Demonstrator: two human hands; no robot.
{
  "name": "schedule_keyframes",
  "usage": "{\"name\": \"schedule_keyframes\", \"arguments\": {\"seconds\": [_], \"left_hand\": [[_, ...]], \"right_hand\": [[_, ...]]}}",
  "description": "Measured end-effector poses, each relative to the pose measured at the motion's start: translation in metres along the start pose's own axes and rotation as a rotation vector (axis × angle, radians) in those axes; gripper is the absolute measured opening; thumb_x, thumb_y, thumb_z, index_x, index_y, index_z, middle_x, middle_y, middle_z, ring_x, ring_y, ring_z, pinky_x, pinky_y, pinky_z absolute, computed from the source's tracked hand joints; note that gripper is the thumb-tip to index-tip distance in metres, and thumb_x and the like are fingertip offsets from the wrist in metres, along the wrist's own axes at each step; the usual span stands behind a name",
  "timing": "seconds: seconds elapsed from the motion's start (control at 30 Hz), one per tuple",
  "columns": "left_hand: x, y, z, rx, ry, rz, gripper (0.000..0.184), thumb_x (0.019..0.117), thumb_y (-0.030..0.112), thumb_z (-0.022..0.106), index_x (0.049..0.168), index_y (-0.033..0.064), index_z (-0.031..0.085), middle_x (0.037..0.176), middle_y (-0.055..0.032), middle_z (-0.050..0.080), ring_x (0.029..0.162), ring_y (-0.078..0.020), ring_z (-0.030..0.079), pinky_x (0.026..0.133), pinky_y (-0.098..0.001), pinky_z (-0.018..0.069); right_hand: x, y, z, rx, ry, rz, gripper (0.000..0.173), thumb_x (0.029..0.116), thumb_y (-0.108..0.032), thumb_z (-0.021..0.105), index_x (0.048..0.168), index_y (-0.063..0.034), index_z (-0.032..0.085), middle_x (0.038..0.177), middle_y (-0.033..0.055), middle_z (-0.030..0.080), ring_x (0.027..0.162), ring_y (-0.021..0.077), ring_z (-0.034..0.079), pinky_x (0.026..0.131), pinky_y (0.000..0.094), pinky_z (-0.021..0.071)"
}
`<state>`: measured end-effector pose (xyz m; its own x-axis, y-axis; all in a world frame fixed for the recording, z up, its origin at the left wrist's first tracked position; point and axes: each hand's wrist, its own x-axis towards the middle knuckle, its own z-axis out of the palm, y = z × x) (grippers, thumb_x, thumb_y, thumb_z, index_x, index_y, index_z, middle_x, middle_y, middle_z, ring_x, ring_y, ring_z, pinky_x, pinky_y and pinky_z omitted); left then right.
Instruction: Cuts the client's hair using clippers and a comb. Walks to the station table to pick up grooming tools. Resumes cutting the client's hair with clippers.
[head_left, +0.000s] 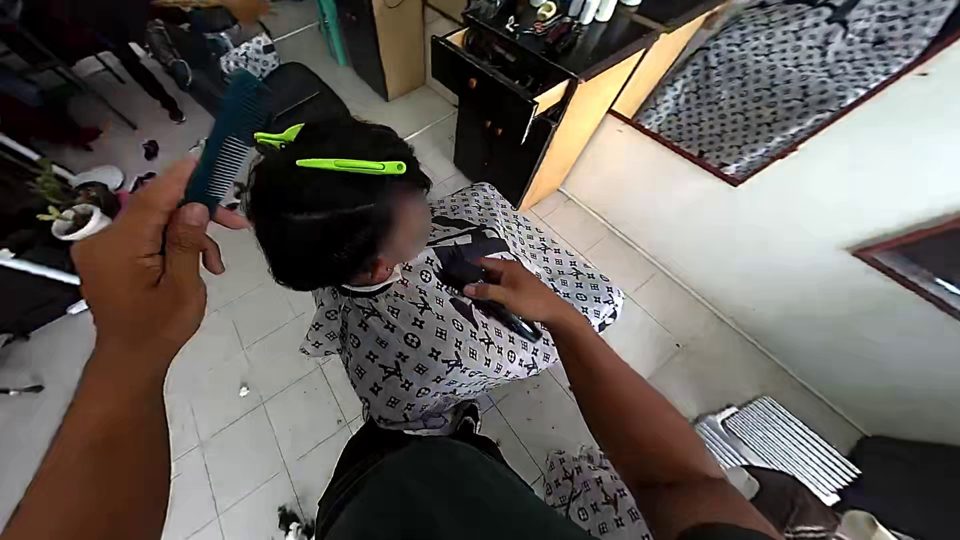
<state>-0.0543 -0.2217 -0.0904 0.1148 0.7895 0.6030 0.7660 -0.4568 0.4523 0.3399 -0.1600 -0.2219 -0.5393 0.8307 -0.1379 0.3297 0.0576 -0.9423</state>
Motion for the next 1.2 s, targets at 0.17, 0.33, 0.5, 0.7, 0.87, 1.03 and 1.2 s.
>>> {"name": "schedule_keyframes", "arguments": {"seconds": [0.17, 0.33, 0.5, 0.7, 0.87, 1.03, 1.2], "left_hand": [[-0.038, 0.063, 0.048, 0.334, 0.002, -0.057, 0.036, 0.1081, 0.022, 0.051, 0.131, 0.0004, 0.067, 0.120, -0.0242, 0.069, 0.108, -0.0357, 0.068, 0.095, -0.0510, 0.0532], [-0.046, 0.081, 0.079, 0.438, 0.129, -0.051, 0.028, 0.0984, 0.020, 0.069, 0.120, 0.0031, 0.073, 0.115, -0.0202, 0.072, 0.103, -0.0343, 0.070, 0.088, -0.0487, 0.0549], [-0.042, 0.087, 0.092, 0.568, 0.190, -0.070, 0.024, 0.0964, 0.019, 0.071, 0.118, 0.0088, 0.075, 0.110, -0.0171, 0.074, 0.098, -0.0327, 0.071, 0.080, -0.0462, 0.0547], [-0.041, 0.085, 0.096, 0.599, 0.213, -0.047, 0.022, 0.0956, 0.017, 0.072, 0.116, 0.0095, 0.076, 0.107, -0.0161, 0.075, 0.094, -0.0315, 0.072, 0.076, -0.0446, 0.0540], [-0.041, 0.085, 0.095, 0.596, 0.186, -0.057, 0.022, 0.0961, 0.017, 0.071, 0.116, 0.0083, 0.076, 0.107, -0.0173, 0.074, 0.096, -0.0332, 0.071, 0.079, -0.0459, 0.0541], [-0.042, 0.088, 0.095, 0.605, 0.171, -0.047, 0.022, 0.0973, 0.017, 0.070, 0.116, 0.0075, 0.076, 0.108, -0.0169, 0.074, 0.095, -0.0331, 0.071, 0.079, -0.0454, 0.0540], [-0.041, 0.085, 0.096, 0.593, 0.164, -0.053, 0.022, 0.0970, 0.017, 0.070, 0.116, 0.0075, 0.076, 0.108, -0.0170, 0.074, 0.096, -0.0325, 0.071, 0.079, -0.0449, 0.0539]], "right_hand": [[0.049, -0.019, -0.024, -0.110, -0.184, -0.095, 0.038, 0.0974, -0.033, 0.068, 0.117, 0.0001, 0.067, 0.091, 0.0113, 0.070, 0.074, 0.0165, 0.066, 0.070, 0.0396, 0.0584], [0.077, -0.040, -0.032, -0.109, -0.291, -0.090, 0.035, 0.1005, -0.033, 0.064, 0.111, 0.0008, 0.066, 0.081, 0.0088, 0.066, 0.063, 0.0146, 0.064, 0.062, 0.0349, 0.0581], [0.091, -0.057, -0.039, -0.228, -0.297, -0.053, 0.037, 0.0992, -0.038, 0.066, 0.100, -0.0006, 0.067, 0.077, 0.0088, 0.065, 0.061, 0.0160, 0.063, 0.060, 0.0365, 0.0560], [0.094, -0.063, -0.039, -0.315, -0.296, -0.092, 0.038, 0.0984, -0.041, 0.067, 0.098, -0.0026, 0.066, 0.076, 0.0068, 0.062, 0.063, 0.0149, 0.060, 0.062, 0.0375, 0.0521], [0.090, -0.061, -0.035, -0.278, -0.252, -0.206, 0.032, 0.0975, -0.036, 0.070, 0.105, -0.0046, 0.067, 0.082, 0.0054, 0.064, 0.071, 0.0126, 0.062, 0.069, 0.0347, 0.0519], [0.088, -0.065, -0.035, -0.393, -0.236, -0.165, 0.036, 0.0961, -0.040, 0.071, 0.097, -0.0046, 0.065, 0.075, 0.0048, 0.060, 0.066, 0.0148, 0.058, 0.064, 0.0385, 0.0481], [0.084, -0.063, -0.031, -0.295, -0.221, -0.288, 0.032, 0.0971, -0.034, 0.070, 0.106, -0.0041, 0.065, 0.082, 0.0047, 0.064, 0.072, 0.0112, 0.060, 0.069, 0.0327, 0.0504]]}}
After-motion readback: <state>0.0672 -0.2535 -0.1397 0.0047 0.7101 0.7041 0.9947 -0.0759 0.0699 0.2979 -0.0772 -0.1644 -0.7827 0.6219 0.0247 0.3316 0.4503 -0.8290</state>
